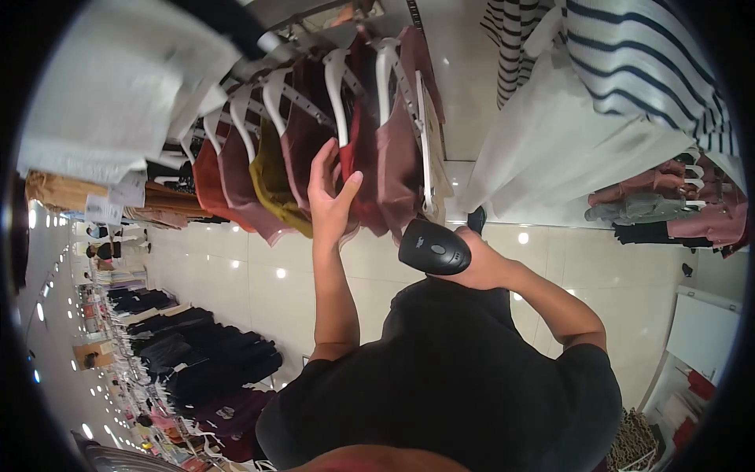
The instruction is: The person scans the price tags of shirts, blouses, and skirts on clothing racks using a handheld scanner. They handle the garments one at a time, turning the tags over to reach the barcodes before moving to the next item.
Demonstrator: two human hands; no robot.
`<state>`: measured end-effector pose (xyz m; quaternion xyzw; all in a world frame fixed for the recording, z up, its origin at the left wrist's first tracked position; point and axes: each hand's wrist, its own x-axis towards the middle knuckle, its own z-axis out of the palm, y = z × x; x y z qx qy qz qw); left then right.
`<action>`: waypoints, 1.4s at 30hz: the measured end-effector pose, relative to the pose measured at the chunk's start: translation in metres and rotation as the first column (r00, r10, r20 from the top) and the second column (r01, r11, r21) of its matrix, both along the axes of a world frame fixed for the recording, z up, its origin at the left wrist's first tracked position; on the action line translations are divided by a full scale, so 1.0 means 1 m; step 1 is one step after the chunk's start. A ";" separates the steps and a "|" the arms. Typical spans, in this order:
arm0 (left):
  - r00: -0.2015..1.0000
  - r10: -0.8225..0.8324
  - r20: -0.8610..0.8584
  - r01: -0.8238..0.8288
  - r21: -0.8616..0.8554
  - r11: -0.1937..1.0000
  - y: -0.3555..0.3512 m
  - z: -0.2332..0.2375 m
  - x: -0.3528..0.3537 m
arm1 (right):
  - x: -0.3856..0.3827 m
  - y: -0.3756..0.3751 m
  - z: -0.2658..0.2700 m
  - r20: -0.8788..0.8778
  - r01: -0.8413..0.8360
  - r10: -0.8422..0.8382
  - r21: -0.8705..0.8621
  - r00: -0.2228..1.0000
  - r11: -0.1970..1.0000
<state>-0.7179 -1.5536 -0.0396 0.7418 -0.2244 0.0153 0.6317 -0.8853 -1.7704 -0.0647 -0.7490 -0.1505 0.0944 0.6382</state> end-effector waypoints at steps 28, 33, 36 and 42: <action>0.983 -0.182 -0.010 0.176 -0.223 0.959 0.005 0.021 -0.018 | -0.006 0.006 0.034 -0.253 0.272 -0.195 0.321 0.948 0.907; 0.985 -0.155 -0.074 0.129 -0.282 0.951 0.020 -0.006 -0.061 | 0.016 0.034 0.043 -0.093 0.174 -0.148 0.505 0.985 0.845; 0.985 -0.110 -0.131 0.067 -0.298 0.952 0.022 -0.024 -0.095 | 0.027 0.050 0.037 -0.080 0.168 -0.148 0.478 0.986 0.862; 0.999 0.037 -0.040 -0.043 -0.170 0.985 0.018 -0.032 -0.162 | 0.028 0.080 0.044 0.061 -0.013 -0.010 0.357 0.998 0.934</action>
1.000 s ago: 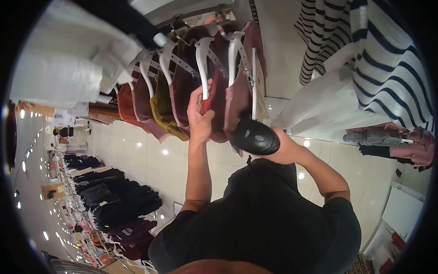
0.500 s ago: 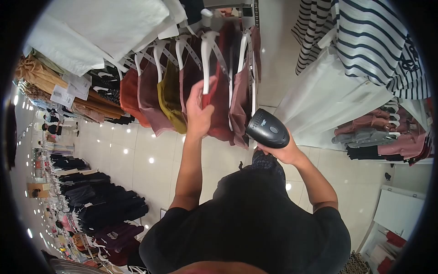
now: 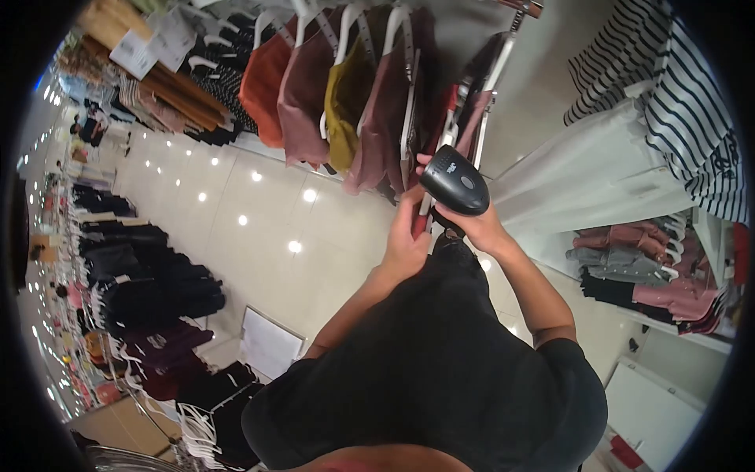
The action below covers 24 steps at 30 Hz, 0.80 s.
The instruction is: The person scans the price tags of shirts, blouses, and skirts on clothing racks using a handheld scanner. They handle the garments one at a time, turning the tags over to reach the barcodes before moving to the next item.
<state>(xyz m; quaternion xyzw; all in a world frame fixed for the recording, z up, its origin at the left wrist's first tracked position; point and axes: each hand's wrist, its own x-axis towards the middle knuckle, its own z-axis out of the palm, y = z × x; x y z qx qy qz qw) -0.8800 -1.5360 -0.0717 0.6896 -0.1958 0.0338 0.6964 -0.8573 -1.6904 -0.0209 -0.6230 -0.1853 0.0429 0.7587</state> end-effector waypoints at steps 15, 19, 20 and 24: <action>0.993 -0.077 0.085 0.085 -0.086 0.993 0.011 -0.018 -0.110 | -0.098 0.003 -0.007 -0.057 0.242 -0.240 0.039 0.969 0.969; 0.988 0.046 0.145 -0.032 -0.100 0.994 0.026 -0.025 -0.103 | -0.136 -0.026 0.008 -0.047 0.175 -0.183 -0.141 0.982 0.974; 0.978 0.082 0.193 -0.061 -0.109 0.992 0.028 -0.022 -0.098 | -0.147 -0.035 0.008 -0.044 0.143 -0.153 -0.169 0.987 0.975; 0.848 0.034 0.529 -0.149 0.176 0.973 0.017 0.025 -0.075 | -0.195 -0.089 -0.016 -0.064 0.139 -0.168 -0.323 0.984 0.936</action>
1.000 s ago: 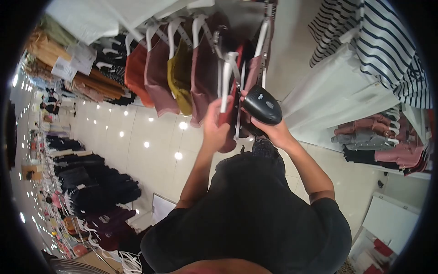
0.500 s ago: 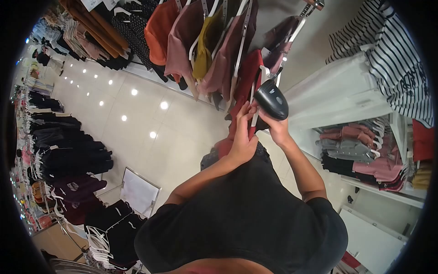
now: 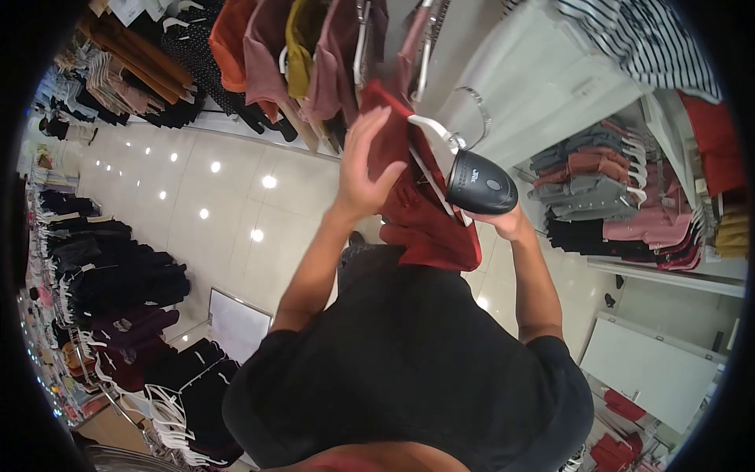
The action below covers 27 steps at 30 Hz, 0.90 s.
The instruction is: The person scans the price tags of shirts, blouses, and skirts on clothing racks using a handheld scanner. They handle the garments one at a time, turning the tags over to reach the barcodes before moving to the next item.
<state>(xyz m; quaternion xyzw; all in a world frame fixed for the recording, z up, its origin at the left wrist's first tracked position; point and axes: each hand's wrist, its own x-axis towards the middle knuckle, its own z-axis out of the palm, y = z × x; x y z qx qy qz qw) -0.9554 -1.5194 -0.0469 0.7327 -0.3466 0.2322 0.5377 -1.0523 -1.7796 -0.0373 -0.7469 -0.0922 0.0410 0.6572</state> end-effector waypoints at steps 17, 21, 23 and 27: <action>0.987 -0.135 -0.088 0.136 0.003 0.991 -0.162 0.021 -0.060 | -0.179 -0.153 0.030 0.133 0.395 -0.385 -0.062 0.913 0.916; 0.985 -0.051 -0.164 0.038 -0.081 0.996 -0.178 0.044 -0.070 | -0.225 -0.171 0.001 0.207 0.640 -0.636 0.052 0.744 0.766; 0.988 -0.048 -0.144 0.034 -0.098 0.995 -0.188 0.052 -0.070 | -0.235 -0.166 -0.011 0.205 0.636 -0.645 0.120 0.736 0.763; 0.983 -0.013 -0.182 -0.009 -0.122 0.993 -0.201 0.058 -0.068 | -0.244 -0.158 -0.066 0.074 0.620 -0.632 0.135 0.771 0.773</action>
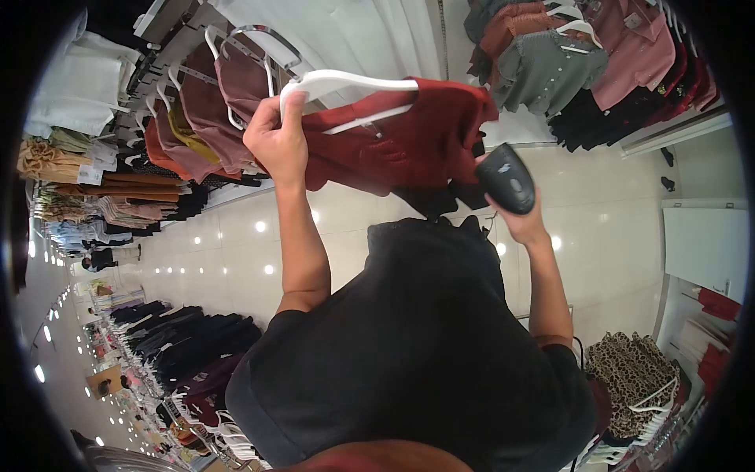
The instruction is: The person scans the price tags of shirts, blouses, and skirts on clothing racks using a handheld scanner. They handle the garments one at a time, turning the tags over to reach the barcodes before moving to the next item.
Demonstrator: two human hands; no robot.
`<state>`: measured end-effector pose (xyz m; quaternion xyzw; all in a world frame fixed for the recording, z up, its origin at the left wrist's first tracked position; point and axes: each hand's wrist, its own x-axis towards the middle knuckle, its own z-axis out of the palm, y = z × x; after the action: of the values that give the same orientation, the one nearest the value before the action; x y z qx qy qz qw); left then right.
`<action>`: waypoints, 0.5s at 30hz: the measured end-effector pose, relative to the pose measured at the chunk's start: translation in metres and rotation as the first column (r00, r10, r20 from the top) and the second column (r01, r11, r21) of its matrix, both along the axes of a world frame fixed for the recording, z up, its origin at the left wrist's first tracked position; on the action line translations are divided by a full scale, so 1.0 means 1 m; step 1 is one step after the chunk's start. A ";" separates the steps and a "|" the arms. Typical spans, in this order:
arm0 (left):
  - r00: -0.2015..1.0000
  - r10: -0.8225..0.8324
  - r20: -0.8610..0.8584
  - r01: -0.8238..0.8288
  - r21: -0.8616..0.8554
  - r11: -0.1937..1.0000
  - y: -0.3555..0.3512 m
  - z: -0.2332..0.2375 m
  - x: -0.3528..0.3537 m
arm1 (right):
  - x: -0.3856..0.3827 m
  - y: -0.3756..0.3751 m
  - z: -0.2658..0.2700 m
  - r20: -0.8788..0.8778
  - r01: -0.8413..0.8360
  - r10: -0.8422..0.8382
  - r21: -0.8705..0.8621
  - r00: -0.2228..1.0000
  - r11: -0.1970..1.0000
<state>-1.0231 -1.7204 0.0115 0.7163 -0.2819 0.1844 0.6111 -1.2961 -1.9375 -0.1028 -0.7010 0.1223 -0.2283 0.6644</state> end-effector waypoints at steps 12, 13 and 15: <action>0.999 -0.028 0.041 0.026 0.040 0.999 0.056 -0.023 0.027 | 0.084 0.047 0.052 0.085 -0.385 0.399 -0.140 0.913 0.912; 0.996 -0.042 0.075 0.040 0.026 0.999 0.062 -0.027 0.033 | 0.089 0.050 0.058 0.146 -0.342 0.368 -0.176 0.918 0.923; 0.995 -0.054 0.088 0.052 0.023 0.998 0.073 -0.029 0.042 | 0.110 0.057 0.077 0.158 -0.299 0.351 -0.281 0.923 0.912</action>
<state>-0.9814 -1.6475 -0.0176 0.7060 -0.3293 0.1966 0.5954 -1.1864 -1.8802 -0.0254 -0.7627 -0.0957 -0.1985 0.6080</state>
